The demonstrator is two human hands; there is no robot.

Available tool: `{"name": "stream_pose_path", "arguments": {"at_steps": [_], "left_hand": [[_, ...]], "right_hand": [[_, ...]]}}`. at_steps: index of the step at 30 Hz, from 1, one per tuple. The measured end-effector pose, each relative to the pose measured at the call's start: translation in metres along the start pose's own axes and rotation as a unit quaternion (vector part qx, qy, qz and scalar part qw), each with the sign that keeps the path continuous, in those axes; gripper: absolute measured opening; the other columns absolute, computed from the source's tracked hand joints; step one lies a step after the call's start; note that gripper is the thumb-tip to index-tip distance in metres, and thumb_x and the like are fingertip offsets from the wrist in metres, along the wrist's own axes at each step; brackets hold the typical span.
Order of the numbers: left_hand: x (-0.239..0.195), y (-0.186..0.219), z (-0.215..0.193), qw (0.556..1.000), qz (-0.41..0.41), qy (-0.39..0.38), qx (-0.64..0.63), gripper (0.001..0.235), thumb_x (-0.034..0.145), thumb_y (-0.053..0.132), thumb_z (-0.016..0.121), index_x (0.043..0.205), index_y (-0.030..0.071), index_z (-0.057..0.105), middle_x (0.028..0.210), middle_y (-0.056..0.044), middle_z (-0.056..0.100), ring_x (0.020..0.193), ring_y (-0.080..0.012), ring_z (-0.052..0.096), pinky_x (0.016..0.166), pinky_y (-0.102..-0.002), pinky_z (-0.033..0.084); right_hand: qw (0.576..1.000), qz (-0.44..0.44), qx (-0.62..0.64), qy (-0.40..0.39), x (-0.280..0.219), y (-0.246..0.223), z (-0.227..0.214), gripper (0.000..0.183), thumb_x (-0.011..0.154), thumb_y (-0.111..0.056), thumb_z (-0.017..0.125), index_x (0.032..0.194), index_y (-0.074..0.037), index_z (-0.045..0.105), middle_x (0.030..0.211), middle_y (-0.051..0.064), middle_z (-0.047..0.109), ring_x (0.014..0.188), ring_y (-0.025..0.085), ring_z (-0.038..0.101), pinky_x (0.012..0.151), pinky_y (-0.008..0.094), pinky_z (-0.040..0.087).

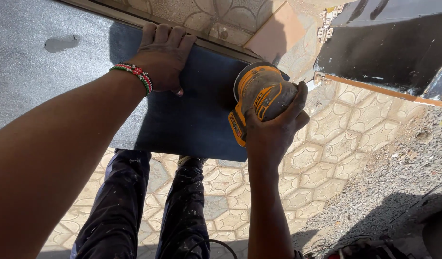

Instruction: The person uses a yellow and black orbital sander to smooth the surface of a dark metal sheet. They hold the sheet steady with their left hand while maneuvering the sander with their right hand across the flat surface and along the edges.

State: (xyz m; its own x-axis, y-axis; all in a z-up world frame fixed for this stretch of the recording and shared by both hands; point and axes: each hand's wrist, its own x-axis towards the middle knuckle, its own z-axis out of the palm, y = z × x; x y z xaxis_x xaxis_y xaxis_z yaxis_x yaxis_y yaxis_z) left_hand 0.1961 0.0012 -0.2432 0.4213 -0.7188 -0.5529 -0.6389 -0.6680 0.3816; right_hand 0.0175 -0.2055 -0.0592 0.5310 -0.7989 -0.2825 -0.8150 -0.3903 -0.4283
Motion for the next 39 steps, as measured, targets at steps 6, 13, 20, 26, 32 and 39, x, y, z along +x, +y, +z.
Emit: {"name": "stream_pose_path", "arguments": {"at_steps": [6, 13, 20, 26, 32, 39], "left_hand": [[0.0, -0.003, 0.006, 1.0, -0.003, 0.005, 0.026, 0.167, 0.041, 0.081, 0.111, 0.179, 0.015, 0.045, 0.17, -0.013, 0.052, 0.152, -0.0458, 0.046, 0.126, -0.063, 0.028], [0.003, -0.007, 0.014, 0.999, 0.004, 0.046, 0.026, 0.167, 0.037, 0.082, 0.11, 0.176, 0.014, 0.048, 0.169, -0.014, 0.054, 0.149, -0.0453, 0.049, 0.124, -0.062, 0.029], [0.002, -0.003, 0.01, 0.999, 0.004, 0.032, 0.013, 0.169, 0.039, 0.082, 0.111, 0.179, 0.014, 0.045, 0.17, -0.014, 0.055, 0.152, -0.0441, 0.047, 0.126, -0.062, 0.026], [0.0, -0.004, 0.014, 0.998, 0.006, 0.06, 0.019, 0.172, 0.034, 0.082, 0.11, 0.179, 0.014, 0.046, 0.167, -0.014, 0.057, 0.148, -0.0445, 0.051, 0.126, -0.062, 0.026], [0.0, -0.005, 0.017, 0.998, 0.01, 0.068, 0.004, 0.169, 0.033, 0.078, 0.113, 0.177, 0.016, 0.049, 0.166, -0.014, 0.057, 0.148, -0.0444, 0.05, 0.129, -0.064, 0.023], [0.002, -0.001, 0.017, 0.998, -0.007, 0.056, 0.03, 0.164, 0.034, 0.082, 0.111, 0.173, 0.019, 0.052, 0.163, -0.009, 0.06, 0.146, -0.0417, 0.053, 0.128, -0.062, 0.025]], "right_hand": [[0.998, 0.059, -0.019, -0.019, -0.027, 0.021, -0.009, 0.126, 0.076, -0.016, 0.101, 0.184, -0.024, 0.037, 0.144, 0.02, 0.053, 0.13, 0.045, 0.074, 0.111, 0.055, 0.064], [0.999, 0.014, -0.026, -0.013, -0.014, 0.014, -0.005, 0.126, 0.075, -0.015, 0.103, 0.183, -0.019, 0.039, 0.151, 0.023, 0.053, 0.138, 0.048, 0.07, 0.115, 0.056, 0.063], [0.996, 0.081, -0.003, 0.025, 0.006, 0.013, -0.007, 0.126, 0.077, -0.005, 0.096, 0.183, -0.029, 0.034, 0.147, 0.024, 0.054, 0.129, 0.048, 0.078, 0.115, 0.055, 0.065], [0.997, 0.028, -0.023, 0.066, 0.043, 0.034, -0.012, 0.124, 0.079, -0.007, 0.098, 0.183, -0.023, 0.032, 0.156, 0.034, 0.058, 0.132, 0.05, 0.077, 0.115, 0.055, 0.067], [0.998, 0.001, -0.048, 0.046, 0.04, 0.003, 0.001, 0.131, 0.077, -0.01, 0.103, 0.184, -0.026, 0.03, 0.149, 0.031, 0.062, 0.136, 0.051, 0.068, 0.117, 0.057, 0.059], [0.993, 0.076, -0.059, 0.064, 0.065, 0.011, -0.017, 0.116, 0.087, -0.009, 0.095, 0.18, -0.035, 0.031, 0.152, 0.036, 0.057, 0.12, 0.056, 0.078, 0.106, 0.057, 0.065]]}}
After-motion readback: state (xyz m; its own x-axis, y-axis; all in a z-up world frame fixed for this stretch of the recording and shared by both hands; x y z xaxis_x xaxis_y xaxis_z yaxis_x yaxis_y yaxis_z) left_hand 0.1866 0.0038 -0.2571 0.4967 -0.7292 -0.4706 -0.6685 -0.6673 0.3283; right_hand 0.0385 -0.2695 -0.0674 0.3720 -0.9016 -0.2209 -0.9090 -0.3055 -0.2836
